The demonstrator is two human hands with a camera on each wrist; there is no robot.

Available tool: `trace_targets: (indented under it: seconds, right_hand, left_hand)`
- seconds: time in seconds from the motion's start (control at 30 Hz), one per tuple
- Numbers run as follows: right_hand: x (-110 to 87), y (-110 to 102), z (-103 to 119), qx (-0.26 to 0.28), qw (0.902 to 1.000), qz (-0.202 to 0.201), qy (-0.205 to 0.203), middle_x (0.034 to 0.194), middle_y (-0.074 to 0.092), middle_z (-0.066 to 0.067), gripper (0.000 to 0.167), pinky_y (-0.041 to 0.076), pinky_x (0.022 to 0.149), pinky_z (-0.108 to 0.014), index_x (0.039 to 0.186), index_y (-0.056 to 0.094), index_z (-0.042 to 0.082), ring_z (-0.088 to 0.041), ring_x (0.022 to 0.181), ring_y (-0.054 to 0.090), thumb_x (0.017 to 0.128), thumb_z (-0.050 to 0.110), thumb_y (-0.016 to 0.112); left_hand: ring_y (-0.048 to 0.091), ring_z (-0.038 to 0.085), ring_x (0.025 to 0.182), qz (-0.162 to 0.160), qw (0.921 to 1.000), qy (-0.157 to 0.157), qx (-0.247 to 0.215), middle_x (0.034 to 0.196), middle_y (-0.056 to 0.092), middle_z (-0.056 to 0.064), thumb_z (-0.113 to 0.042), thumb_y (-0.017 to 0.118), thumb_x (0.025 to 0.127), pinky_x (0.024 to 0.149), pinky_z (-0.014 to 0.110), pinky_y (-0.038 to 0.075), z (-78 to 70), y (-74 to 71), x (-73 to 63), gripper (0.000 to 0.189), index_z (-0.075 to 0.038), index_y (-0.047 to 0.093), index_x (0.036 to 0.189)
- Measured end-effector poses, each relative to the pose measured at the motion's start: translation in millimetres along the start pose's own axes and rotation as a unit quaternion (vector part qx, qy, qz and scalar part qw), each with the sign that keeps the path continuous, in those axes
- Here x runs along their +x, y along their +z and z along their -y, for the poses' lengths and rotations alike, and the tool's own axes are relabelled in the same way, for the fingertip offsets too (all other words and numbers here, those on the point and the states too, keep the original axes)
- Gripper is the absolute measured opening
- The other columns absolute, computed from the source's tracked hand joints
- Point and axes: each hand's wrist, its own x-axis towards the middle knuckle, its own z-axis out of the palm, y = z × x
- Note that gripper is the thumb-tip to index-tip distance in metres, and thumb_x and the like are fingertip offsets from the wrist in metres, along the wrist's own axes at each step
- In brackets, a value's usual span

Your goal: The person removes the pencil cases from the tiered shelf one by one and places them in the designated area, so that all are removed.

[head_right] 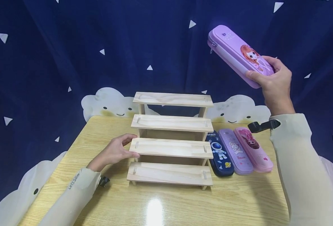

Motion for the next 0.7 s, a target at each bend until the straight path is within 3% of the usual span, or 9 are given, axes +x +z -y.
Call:
trace_targets:
  seconds: [0.27, 0.7]
  right_hand:
    - [-3.2, -27, -2, -0.024, 0.9978, -0.062, -0.008, 0.121, 0.058, 0.000, 0.060, 0.056, 0.081, -0.006, 0.128, 0.064, 0.008, -0.013, 0.110, 0.055, 0.074, -0.003, 0.087]
    - [-15.6, -77, -16, 0.006, 0.9890, -0.147, -0.010, 0.117, 0.060, -0.001, 0.056, 0.057, 0.081, -0.007, 0.122, 0.068, 0.006, -0.012, 0.106, 0.058, 0.071, -0.008, 0.087]
  left_hand:
    - [0.048, 0.037, 0.144, 0.000, 1.0000, 0.004, 0.001, 0.148, 0.057, 0.010, -0.049, 0.094, 0.063, 0.122, 0.054, 0.037, 2.1, 0.1, 0.6, 0.088, -0.020, 0.057, 0.137]
    - [0.048, 0.038, 0.144, 0.002, 1.0000, 0.003, 0.005, 0.148, 0.057, 0.011, -0.052, 0.094, 0.062, 0.122, 0.054, 0.037, 2.5, -0.3, 0.8, 0.090, -0.021, 0.057, 0.138]
